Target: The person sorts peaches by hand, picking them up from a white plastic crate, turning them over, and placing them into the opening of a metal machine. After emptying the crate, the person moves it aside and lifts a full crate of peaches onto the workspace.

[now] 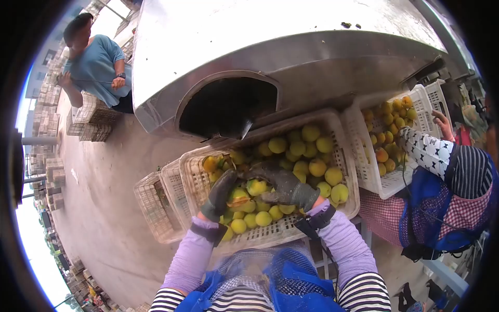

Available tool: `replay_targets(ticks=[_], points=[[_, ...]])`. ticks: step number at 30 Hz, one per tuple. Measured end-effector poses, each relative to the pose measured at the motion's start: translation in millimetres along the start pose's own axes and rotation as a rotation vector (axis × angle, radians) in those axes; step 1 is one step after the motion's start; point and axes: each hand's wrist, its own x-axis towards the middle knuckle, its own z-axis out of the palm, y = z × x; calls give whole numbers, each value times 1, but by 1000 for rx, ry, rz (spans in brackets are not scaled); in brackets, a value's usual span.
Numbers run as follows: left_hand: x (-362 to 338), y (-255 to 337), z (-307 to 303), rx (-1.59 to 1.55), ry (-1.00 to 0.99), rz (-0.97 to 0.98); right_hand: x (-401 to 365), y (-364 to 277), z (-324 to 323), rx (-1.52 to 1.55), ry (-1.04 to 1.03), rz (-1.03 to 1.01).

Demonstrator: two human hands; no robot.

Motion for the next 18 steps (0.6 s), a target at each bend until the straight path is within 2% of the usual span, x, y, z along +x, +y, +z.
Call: replay_targets(ticks=[1, 4, 5, 8, 9, 12, 13, 18], points=[[-5, 76, 10, -557, 165, -494, -3, -14, -2, -30, 6, -125], [-23, 96, 2, -257, -60, -358, -4, -82, -11, 272, 198, 226], [-25, 103, 1, -427, -48, -340, -5, -90, -8, 180, 235, 220], [-25, 127, -6, -605, -24, -250, -14, -103, 12, -158, 364, 208], [-25, 135, -7, -556, 7, -233, -15, -109, 17, -314, 380, 164], [-21, 146, -20, -531, -57, -219, -6, -132, 20, -111, 414, 218], [-18, 143, -24, -439, -57, -148, -1, -132, 20, -117, 454, 222], [-2, 154, -35, -400, -10, -51, 19, -127, 14, -53, 585, 168]])
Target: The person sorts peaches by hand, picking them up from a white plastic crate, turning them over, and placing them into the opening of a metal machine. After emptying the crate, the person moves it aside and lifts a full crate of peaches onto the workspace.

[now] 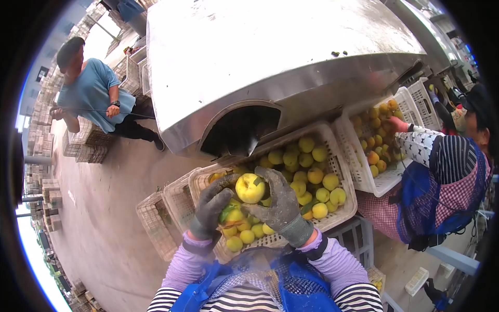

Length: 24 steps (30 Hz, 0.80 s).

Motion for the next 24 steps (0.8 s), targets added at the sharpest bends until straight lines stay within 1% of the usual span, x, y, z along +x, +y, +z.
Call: replay_targets(ticks=[1, 4, 5, 8, 9, 12, 13, 15, 16, 17, 18, 20, 21, 23, 24], points=[[5, 2, -2, -12, 15, 10, 7, 0, 2, -8, 31, -13], [16, 4, 6, -233, 205, 16, 43, 18, 18, -129, 143, -121], [15, 11, 7, -220, 276, 30, 60, 19, 23, -230, 190, -128], [2, -23, -9, 767, 381, 511, 87, 61, 49, -509, 252, -177], [-1, -25, -10, 684, 344, 419, 91, 67, 51, -528, 257, -203], [-13, -30, -8, 507, 353, 185, 97, 70, 49, -526, 217, -237], [-12, -41, -12, 223, 358, 141, 105, 74, 52, -527, 220, -263], [-11, -85, -28, -339, 352, 60, 122, 82, 59, -527, 230, -317], [-17, -96, -32, -617, 339, 14, 128, 83, 60, -541, 194, -309], [-7, -56, -19, -1198, 347, -172, 137, 82, 58, -556, 162, -306], [-6, -56, -15, -716, 332, -74, 143, 80, 54, -573, 131, -303], [-6, -58, -10, 242, 264, 116, 120, 72, 36, -421, 70, -188], [-6, -54, -9, -196, 297, 7, 105, 63, 29, -346, 37, -135], [-7, -41, -2, -1078, 338, -223, 75, 21, 8, -278, -189, -115], [-10, -38, 0, -948, 321, -226, 57, 8, 3, -242, -299, -98]])
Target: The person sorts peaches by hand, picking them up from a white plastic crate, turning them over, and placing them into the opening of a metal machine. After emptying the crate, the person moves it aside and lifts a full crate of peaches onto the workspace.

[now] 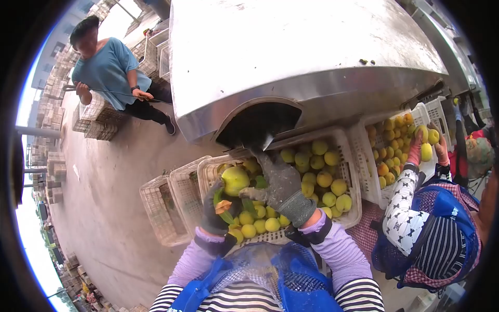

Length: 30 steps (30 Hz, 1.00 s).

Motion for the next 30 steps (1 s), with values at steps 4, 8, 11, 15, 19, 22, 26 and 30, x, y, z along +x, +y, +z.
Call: replay_targets(ticks=[4, 8, 11, 15, 19, 22, 26, 30], points=[[5, -9, -2, 136, -192, -45, -30, -2, 26, -118, 117, -53], [-4, -7, 33, 127, -343, 22, -32, 3, 20, 71, 146, 46], [1, -7, 37, 462, -341, 220, -33, 1, 18, 172, 212, 19], [-3, -1, 35, 531, -228, 160, -30, -7, 20, 76, 308, -79], [3, 1, 33, 404, -226, 88, -31, -9, 18, -139, 318, -51], [4, 1, 34, 493, -67, 260, -17, 7, 29, -281, 370, -9], [18, -4, -49, 1115, 136, 772, 55, 35, 42, -348, 354, 108], [27, -23, -101, 1671, 315, 739, 76, 40, 27, -387, 307, 109]])
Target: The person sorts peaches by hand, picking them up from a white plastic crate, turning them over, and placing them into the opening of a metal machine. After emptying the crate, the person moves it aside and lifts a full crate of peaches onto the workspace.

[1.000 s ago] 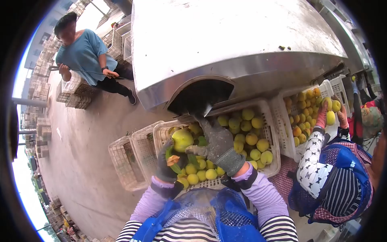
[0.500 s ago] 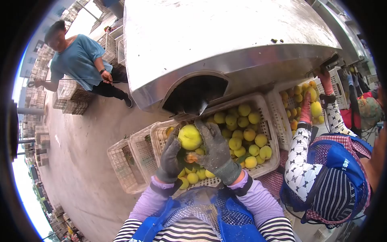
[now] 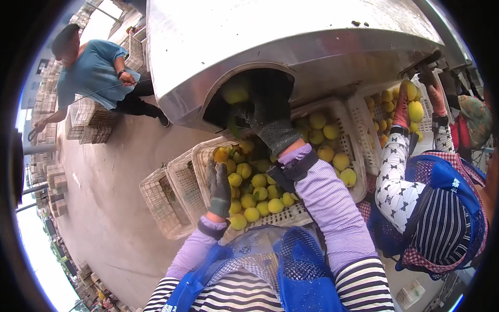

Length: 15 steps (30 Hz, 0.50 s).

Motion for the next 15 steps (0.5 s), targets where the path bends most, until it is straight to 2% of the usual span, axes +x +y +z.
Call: replay_targets(ticks=[2, 3, 5, 7, 8, 9, 12, 15], points=[[2, 6, 18, -91, -138, -277, -30, 14, -14, 210, 12, 48], [-1, 5, 31, 60, -338, -264, -49, 24, -24, 311, 19, 69], [-1, -3, 57, 364, -715, -210, -98, 63, -11, 68, -199, 74], [-8, -11, 97, 529, -903, -217, -143, 92, 21, -159, -525, 13], [-13, -11, 114, 615, -998, -218, -167, 105, 50, -182, -569, -38], [-19, -3, 117, 682, -947, -220, -192, 119, 81, -205, -612, -92], [-22, 14, 131, 780, -832, -152, -248, 135, 161, -520, -835, -140], [-24, -5, 147, 792, -787, -90, -244, 133, 166, -418, -975, 107]])
